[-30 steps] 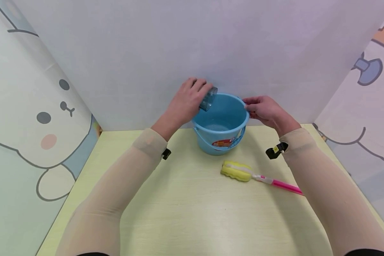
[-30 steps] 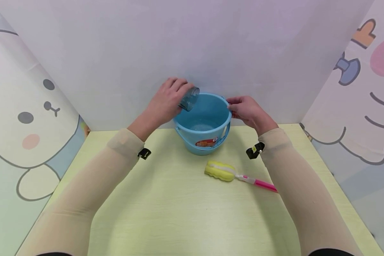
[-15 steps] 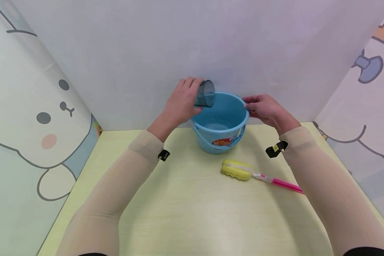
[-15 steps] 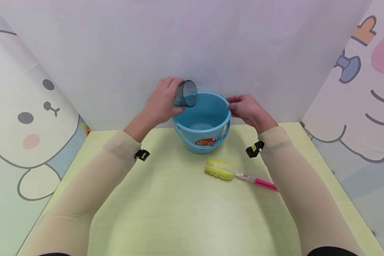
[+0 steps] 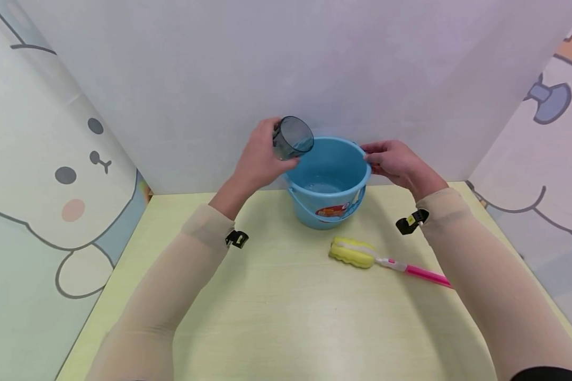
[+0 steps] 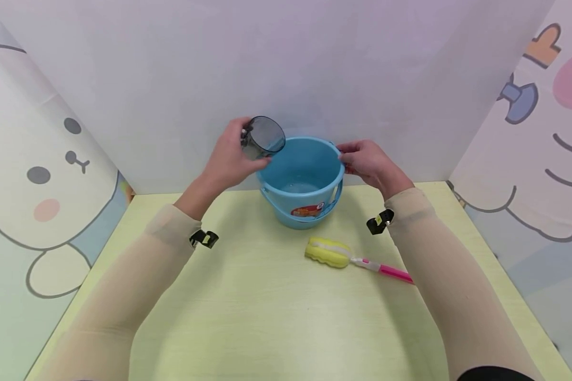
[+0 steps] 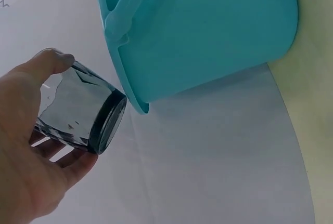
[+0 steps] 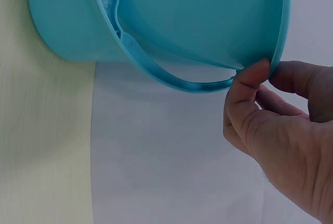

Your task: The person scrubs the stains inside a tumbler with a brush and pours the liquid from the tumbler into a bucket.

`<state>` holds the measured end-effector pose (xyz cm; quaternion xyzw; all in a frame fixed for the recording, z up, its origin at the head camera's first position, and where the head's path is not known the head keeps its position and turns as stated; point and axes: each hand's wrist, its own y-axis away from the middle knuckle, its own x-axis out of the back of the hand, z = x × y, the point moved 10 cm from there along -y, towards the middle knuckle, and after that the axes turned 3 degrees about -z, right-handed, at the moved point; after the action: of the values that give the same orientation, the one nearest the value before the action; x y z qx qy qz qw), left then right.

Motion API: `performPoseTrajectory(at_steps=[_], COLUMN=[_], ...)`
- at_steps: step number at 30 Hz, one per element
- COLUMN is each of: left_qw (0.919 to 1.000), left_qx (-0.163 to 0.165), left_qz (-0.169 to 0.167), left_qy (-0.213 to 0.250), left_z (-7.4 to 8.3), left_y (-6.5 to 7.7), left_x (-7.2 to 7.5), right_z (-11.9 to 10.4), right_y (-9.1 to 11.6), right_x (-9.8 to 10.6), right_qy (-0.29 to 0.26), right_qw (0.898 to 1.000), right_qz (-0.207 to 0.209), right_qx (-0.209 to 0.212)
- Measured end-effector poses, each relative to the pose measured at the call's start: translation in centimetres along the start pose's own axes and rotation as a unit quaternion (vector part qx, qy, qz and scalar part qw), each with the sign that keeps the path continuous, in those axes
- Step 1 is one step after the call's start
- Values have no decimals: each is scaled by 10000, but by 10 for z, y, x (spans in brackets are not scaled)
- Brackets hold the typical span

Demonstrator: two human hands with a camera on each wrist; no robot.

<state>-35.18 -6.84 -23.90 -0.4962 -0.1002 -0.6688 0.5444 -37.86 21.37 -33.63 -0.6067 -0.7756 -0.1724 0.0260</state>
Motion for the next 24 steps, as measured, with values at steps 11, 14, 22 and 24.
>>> performPoseTrajectory(at_steps=[11,14,22,24], left_qw=[9899,9868,9808,9803], left_qx=[488,597,676,715], left_qz=[474,514,419,373], left_qy=[1245,1414,1783,1805], left_z=[-26,-30,-37,-39], left_y=[29,37,62,69], left_x=[14,17,15,13], right_z=[0,-1,-1,-1], right_y=[1,1,1,0], right_x=[-2,-2,0,0], right_qy=[53,72,61,44], right_qw=[10000,10000,10000,10000], right_qz=[-25,-21,-28,-22], right_qx=[0,-4,53,69])
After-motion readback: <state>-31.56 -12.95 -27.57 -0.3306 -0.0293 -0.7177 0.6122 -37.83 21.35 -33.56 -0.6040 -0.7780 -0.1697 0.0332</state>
